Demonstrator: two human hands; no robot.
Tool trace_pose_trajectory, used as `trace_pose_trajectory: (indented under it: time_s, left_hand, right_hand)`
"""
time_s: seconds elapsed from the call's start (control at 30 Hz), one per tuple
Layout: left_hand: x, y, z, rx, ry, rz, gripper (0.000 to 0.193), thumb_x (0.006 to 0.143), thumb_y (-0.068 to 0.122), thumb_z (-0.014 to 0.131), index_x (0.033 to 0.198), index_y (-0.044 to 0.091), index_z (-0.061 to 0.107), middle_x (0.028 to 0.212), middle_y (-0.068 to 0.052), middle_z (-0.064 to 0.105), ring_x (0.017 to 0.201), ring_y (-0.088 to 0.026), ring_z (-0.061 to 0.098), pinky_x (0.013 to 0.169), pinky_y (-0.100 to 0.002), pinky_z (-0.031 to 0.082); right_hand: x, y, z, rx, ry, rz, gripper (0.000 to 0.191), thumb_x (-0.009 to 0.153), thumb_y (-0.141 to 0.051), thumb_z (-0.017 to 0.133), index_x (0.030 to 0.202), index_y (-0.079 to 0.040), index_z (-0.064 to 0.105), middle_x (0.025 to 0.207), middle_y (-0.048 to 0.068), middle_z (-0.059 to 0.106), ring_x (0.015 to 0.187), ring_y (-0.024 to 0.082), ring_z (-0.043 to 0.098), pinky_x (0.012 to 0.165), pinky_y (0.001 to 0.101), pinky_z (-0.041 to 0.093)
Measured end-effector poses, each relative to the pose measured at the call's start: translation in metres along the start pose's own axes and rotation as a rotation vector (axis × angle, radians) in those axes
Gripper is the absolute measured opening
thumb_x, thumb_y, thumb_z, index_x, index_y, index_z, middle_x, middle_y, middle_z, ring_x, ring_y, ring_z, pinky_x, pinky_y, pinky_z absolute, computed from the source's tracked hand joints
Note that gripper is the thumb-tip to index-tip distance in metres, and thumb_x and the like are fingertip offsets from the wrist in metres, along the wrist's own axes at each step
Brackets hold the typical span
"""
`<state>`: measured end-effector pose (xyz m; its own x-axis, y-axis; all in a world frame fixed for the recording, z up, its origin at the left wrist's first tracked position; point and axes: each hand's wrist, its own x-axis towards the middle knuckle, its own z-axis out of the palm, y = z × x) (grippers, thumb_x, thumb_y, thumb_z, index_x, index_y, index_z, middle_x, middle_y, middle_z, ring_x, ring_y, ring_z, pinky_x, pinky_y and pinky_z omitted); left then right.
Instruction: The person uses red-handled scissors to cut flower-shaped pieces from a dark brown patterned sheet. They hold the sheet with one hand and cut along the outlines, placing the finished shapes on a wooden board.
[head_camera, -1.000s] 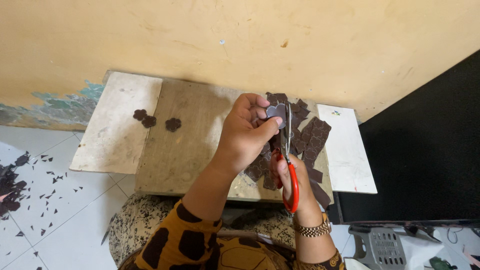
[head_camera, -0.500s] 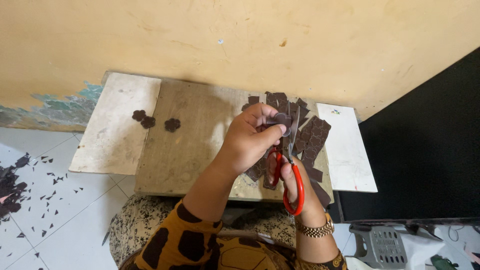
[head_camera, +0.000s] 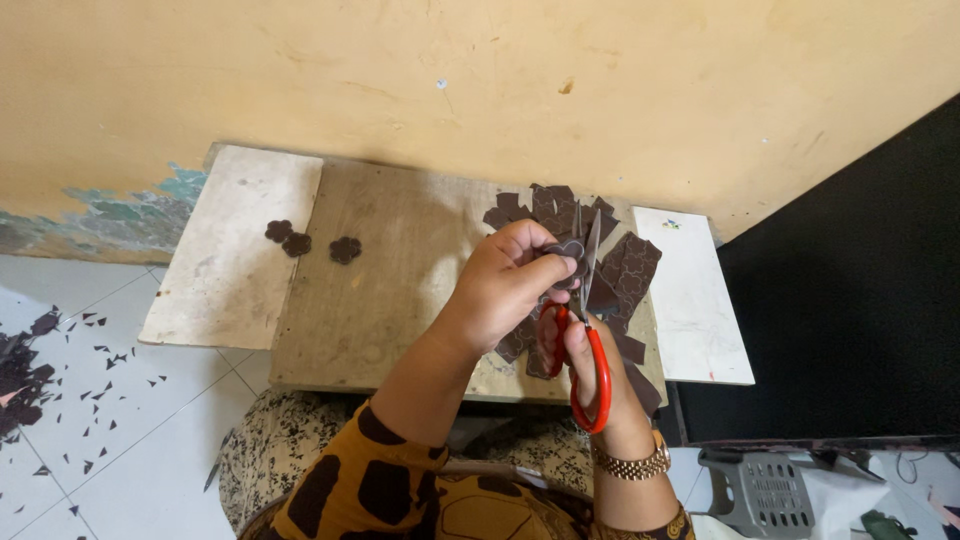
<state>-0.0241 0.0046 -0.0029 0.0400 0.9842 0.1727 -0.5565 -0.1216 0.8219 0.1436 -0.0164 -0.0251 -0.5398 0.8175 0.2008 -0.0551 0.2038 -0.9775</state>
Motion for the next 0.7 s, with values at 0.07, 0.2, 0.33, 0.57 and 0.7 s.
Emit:
trace_pose_trajectory:
  time_s: [0.07,0.2,0.33,0.57,0.7]
  left_hand:
    - [0.001,-0.003,-0.003,0.033,0.010,0.033,0.006,0.094,0.003,0.068,0.094,0.002,0.062,0.087,-0.006,0.068,0.078,-0.011,0.064,0.071,-0.026,0.054]
    - [0.002,-0.009,-0.006,0.038,0.009,0.064,0.007,0.093,0.004,0.069,0.092,0.003,0.062,0.087,-0.004,0.068,0.080,-0.009,0.065,0.073,-0.027,0.055]
    - [0.003,-0.013,-0.004,0.020,0.007,0.062,0.008,0.094,0.004,0.069,0.092,0.002,0.062,0.087,-0.005,0.069,0.079,-0.011,0.065,0.074,-0.027,0.054]
    - [0.003,-0.011,-0.002,0.027,0.020,0.040,0.007,0.095,0.007,0.068,0.099,0.002,0.065,0.091,-0.003,0.070,0.083,-0.009,0.066,0.077,-0.027,0.056]
    - [0.003,-0.009,0.001,0.069,0.040,0.028,0.010,0.097,0.010,0.067,0.102,0.001,0.066,0.091,-0.002,0.070,0.083,-0.009,0.065,0.077,-0.028,0.056]
  right_hand:
    - [-0.001,0.000,0.001,0.013,0.032,0.033,0.067,0.097,-0.069,0.048,0.092,-0.003,0.055,0.076,0.002,0.049,0.068,0.014,0.048,0.059,0.0280,0.041]
    - [-0.001,0.002,0.002,-0.042,0.089,0.039,0.060,0.099,-0.064,0.047,0.092,-0.005,0.056,0.074,0.001,0.048,0.065,0.013,0.048,0.056,0.0276,0.041]
    - [0.001,0.005,0.002,-0.126,0.116,0.031,0.057,0.102,-0.060,0.044,0.084,-0.007,0.052,0.068,0.001,0.049,0.059,0.012,0.049,0.053,0.0271,0.041]
    - [0.000,0.010,0.000,-0.120,0.129,0.064,0.054,0.103,-0.057,0.045,0.082,-0.007,0.050,0.068,0.000,0.047,0.058,0.012,0.046,0.051,0.0265,0.040]
    - [0.001,0.014,-0.002,-0.075,0.125,0.072,0.053,0.102,-0.057,0.048,0.082,-0.008,0.050,0.068,0.000,0.046,0.059,0.011,0.045,0.051,0.0262,0.039]
